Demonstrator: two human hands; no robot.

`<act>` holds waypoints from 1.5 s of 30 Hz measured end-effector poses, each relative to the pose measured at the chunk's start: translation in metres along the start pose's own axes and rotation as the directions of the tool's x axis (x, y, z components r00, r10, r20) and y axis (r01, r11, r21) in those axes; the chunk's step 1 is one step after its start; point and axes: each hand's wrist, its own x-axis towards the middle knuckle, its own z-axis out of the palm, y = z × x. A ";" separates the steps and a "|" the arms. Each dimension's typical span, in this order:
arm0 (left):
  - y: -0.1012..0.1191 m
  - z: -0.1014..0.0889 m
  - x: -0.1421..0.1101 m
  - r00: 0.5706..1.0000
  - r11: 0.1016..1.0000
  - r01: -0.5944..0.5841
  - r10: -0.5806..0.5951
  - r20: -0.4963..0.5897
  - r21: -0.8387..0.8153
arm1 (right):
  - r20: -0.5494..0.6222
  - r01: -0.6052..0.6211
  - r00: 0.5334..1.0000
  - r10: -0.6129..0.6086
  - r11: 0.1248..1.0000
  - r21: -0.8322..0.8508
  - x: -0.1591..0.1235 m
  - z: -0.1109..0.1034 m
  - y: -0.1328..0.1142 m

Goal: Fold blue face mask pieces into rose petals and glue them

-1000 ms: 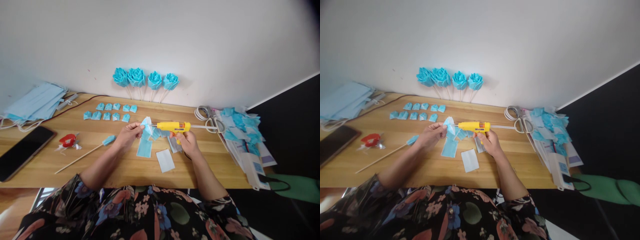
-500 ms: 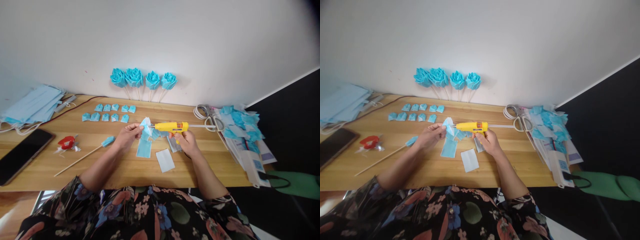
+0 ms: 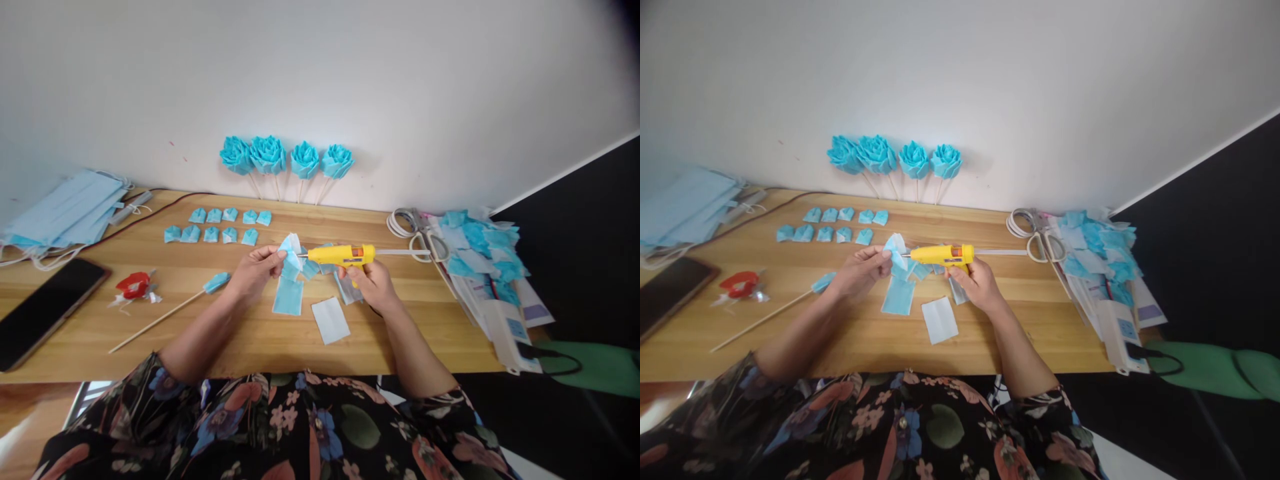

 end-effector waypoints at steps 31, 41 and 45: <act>0.001 0.001 0.000 1.000 0.998 0.004 -0.003 0.002 -0.056 | -0.042 -0.107 0.992 0.116 0.978 0.178 0.000 -0.001 0.006; 0.003 0.002 -0.001 1.000 0.998 0.027 -0.026 0.007 -0.051 | -0.037 -0.111 0.993 0.114 0.990 0.084 0.000 0.000 0.007; 0.003 0.003 -0.001 0.999 0.998 0.035 -0.035 0.014 -0.055 | -0.028 -0.100 0.994 0.102 0.992 0.080 0.000 0.000 0.006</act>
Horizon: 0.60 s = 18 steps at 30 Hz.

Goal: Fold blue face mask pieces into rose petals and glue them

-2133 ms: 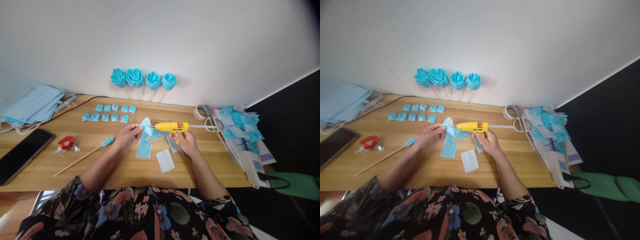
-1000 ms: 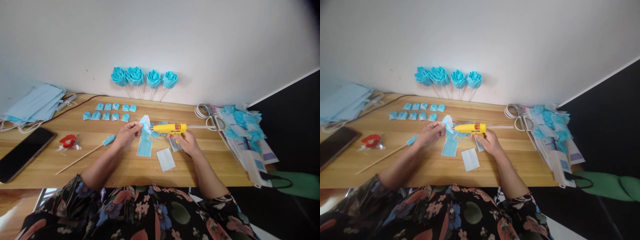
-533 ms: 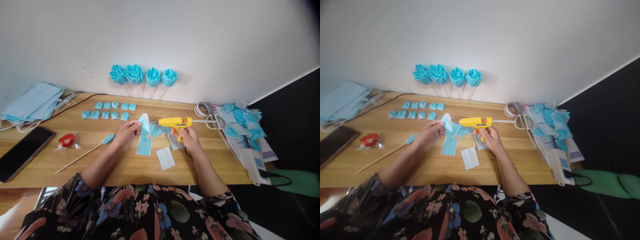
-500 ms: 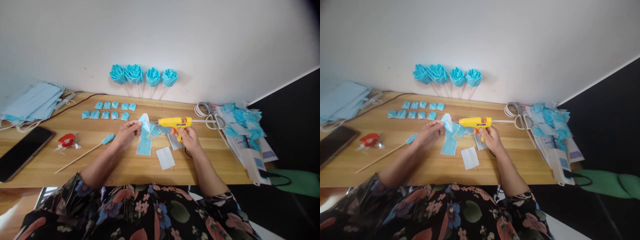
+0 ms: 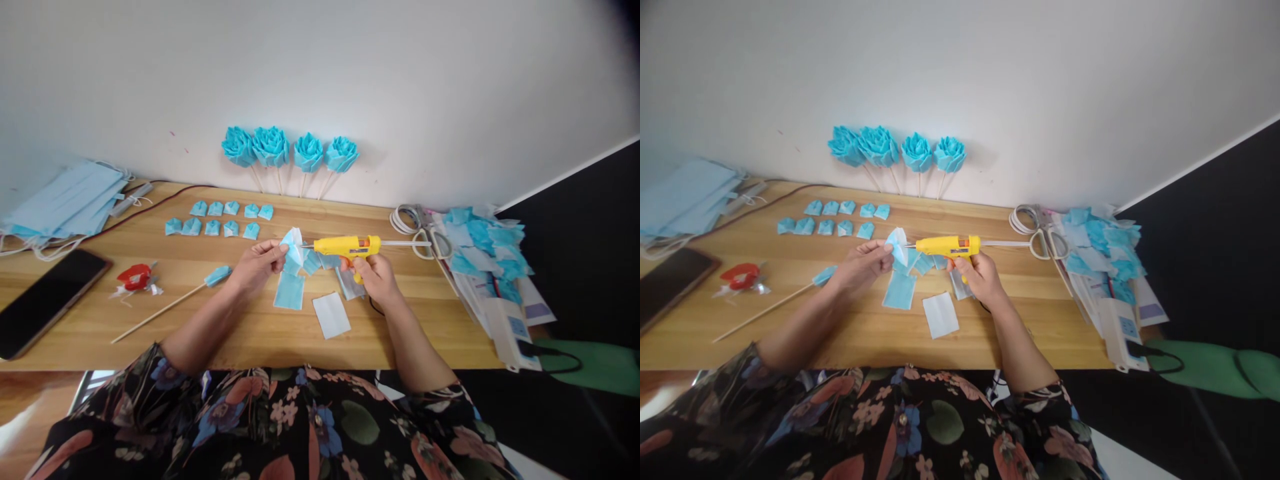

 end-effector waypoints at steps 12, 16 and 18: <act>-0.003 -0.002 0.000 0.999 1.000 0.012 -0.013 0.029 0.015 | -0.002 0.027 1.000 -0.027 1.000 -0.009 0.000 0.000 -0.003; -0.003 -0.002 0.001 0.999 1.000 0.013 -0.014 0.033 0.016 | 0.010 0.015 1.000 -0.015 1.000 -0.009 -0.001 -0.001 -0.002; -0.002 -0.002 0.001 0.999 1.000 0.014 -0.015 0.036 0.018 | 0.016 0.019 1.000 -0.018 0.999 -0.031 -0.001 -0.002 -0.001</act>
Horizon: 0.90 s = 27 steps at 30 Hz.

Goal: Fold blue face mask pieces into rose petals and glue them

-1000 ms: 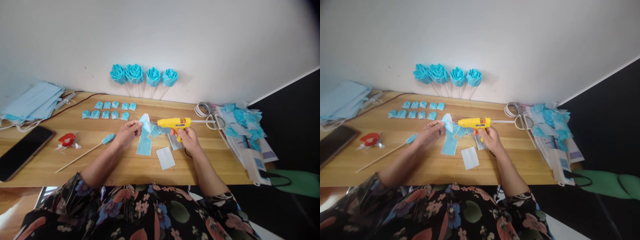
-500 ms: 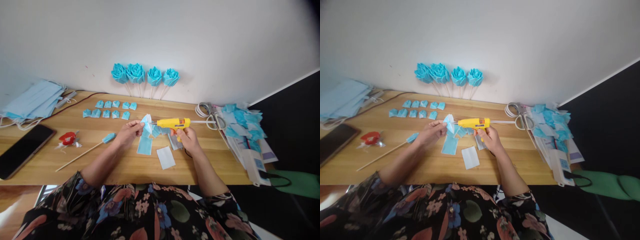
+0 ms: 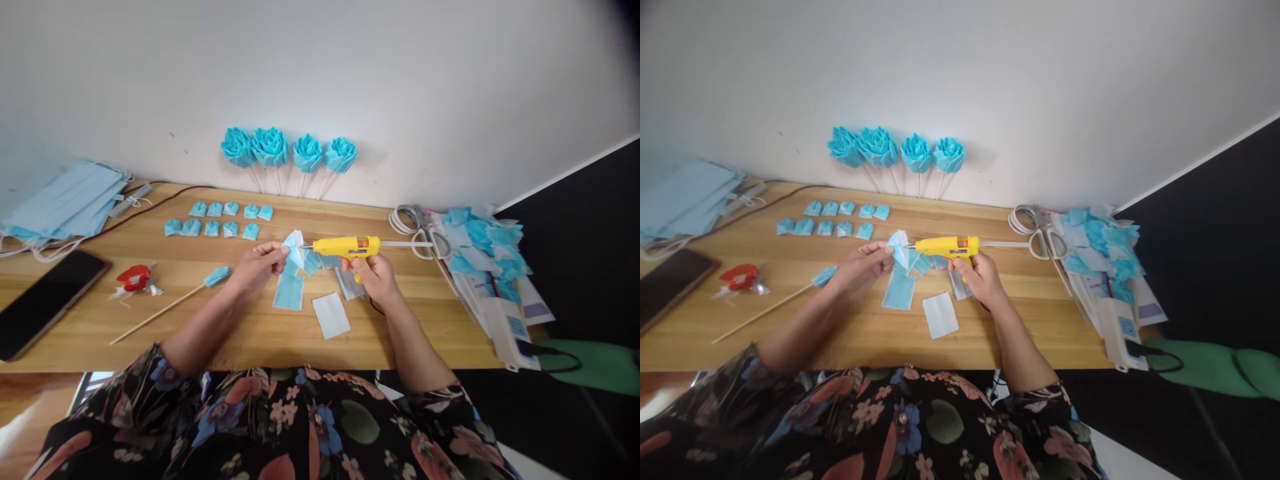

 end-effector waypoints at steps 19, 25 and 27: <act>0.000 0.000 -0.001 1.000 1.000 0.002 -0.002 0.003 0.020 | -0.034 0.017 0.999 -0.013 0.993 0.120 0.000 -0.001 0.004; 0.000 0.001 -0.001 1.000 0.999 0.011 -0.011 0.019 0.030 | -0.021 0.022 1.000 -0.022 0.999 0.024 0.000 -0.001 0.002; 0.000 0.002 -0.001 1.000 0.999 0.017 -0.018 0.022 0.030 | -0.010 0.018 1.000 -0.018 1.000 0.004 0.000 -0.001 0.000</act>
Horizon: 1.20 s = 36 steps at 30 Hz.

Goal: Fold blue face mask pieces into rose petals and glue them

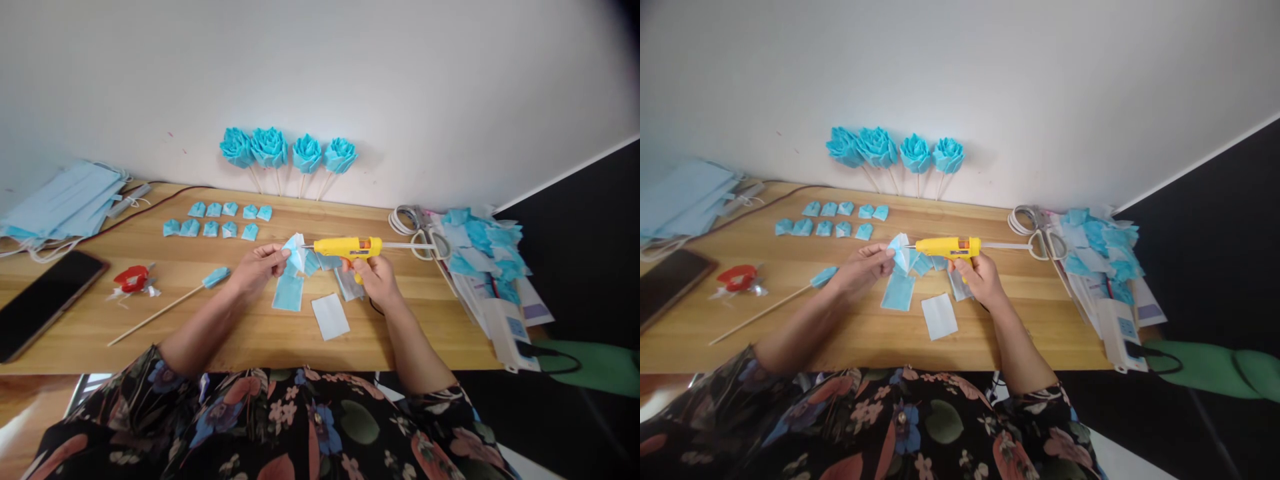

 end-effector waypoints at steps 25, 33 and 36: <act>0.002 0.000 -0.001 0.999 0.996 0.031 -0.029 0.022 -0.078 | -0.035 0.098 0.994 -0.107 0.976 -0.196 0.002 -0.007 -0.001; 0.004 0.000 -0.001 0.999 0.988 0.051 -0.051 0.007 -0.147 | -0.097 0.004 0.995 0.003 0.997 0.079 -0.001 -0.007 0.003; 0.003 0.000 -0.001 0.999 0.987 0.043 -0.044 0.000 -0.156 | 0.004 -0.017 1.000 0.017 0.999 0.031 -0.001 -0.004 0.000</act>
